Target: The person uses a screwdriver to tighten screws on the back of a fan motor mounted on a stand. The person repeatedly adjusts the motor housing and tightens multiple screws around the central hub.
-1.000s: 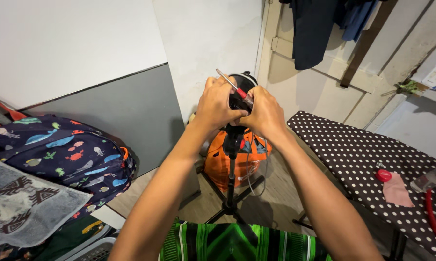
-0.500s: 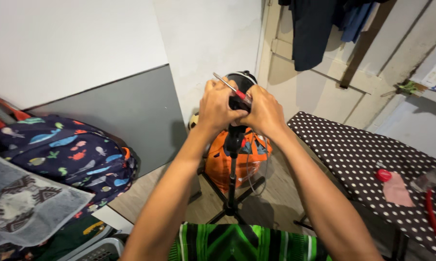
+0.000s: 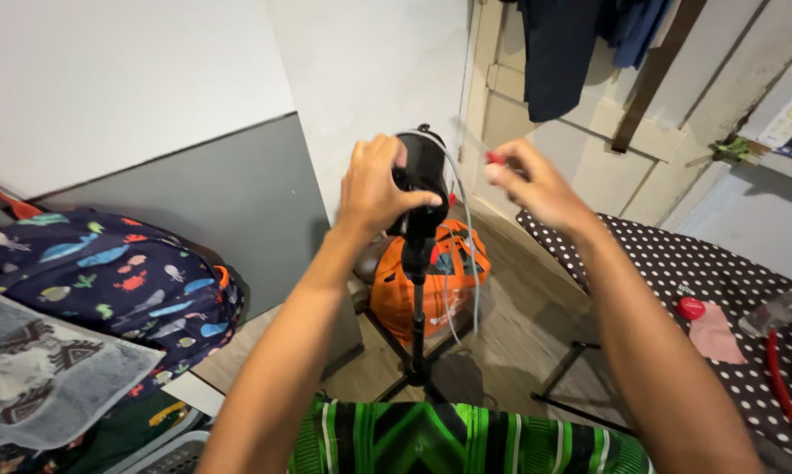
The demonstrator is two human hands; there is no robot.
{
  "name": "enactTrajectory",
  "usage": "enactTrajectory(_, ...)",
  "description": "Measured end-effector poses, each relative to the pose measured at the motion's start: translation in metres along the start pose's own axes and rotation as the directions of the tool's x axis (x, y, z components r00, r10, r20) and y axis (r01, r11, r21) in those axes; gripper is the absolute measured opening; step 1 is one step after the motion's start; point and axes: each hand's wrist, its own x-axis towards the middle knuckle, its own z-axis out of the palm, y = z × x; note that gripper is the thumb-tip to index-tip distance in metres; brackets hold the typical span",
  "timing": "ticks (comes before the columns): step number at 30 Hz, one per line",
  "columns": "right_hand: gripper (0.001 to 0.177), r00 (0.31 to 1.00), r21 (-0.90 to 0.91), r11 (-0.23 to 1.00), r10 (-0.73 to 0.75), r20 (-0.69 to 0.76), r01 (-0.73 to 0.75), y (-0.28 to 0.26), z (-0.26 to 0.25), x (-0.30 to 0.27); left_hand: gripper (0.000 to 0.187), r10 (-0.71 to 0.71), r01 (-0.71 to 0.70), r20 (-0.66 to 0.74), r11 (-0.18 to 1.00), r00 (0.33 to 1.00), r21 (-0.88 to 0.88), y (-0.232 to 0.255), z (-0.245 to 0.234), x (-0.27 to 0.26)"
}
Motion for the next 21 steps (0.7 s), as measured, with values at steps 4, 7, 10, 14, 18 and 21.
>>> enactTrajectory(4,0.025,0.956,0.082,0.956,0.288,-0.050,-0.283,0.036,-0.026,-0.036,0.074,-0.020,0.021,0.031,0.999,0.999,-0.048,-0.018,0.008,0.017)
enactTrajectory(7,0.027,0.960,0.118,0.957,0.273,-0.058,-0.265,0.048,-0.022,-0.059,0.070,-0.021,0.031,0.058,0.982,0.998,-0.184,-0.029,0.017,0.026)
enactTrajectory(10,0.031,0.934,0.119,0.935,0.346,-0.092,-0.334,0.051,-0.014,-0.077,0.069,-0.060,0.076,0.076,0.970,0.995,-0.231,-0.033,0.028,0.032)
enactTrajectory(14,0.031,0.947,0.244,0.933,0.298,-0.118,-0.263,0.060,0.001,-0.088,0.064,-0.041,0.046,0.029,0.972,0.999,-0.230,-0.035,0.039,0.033)
enactTrajectory(18,0.033,0.894,0.371,0.852,0.434,-0.110,-0.368,0.067,0.024,-0.091,0.063,-0.028,0.014,-0.055,0.969,0.998,-0.248,-0.037,0.048,0.029)
enactTrajectory(21,0.029,0.893,0.354,0.870,0.419,-0.163,-0.343,0.073,0.048,-0.087,0.058,-0.094,0.073,-0.067,0.961,0.993,-0.267,-0.036,0.052,0.023)
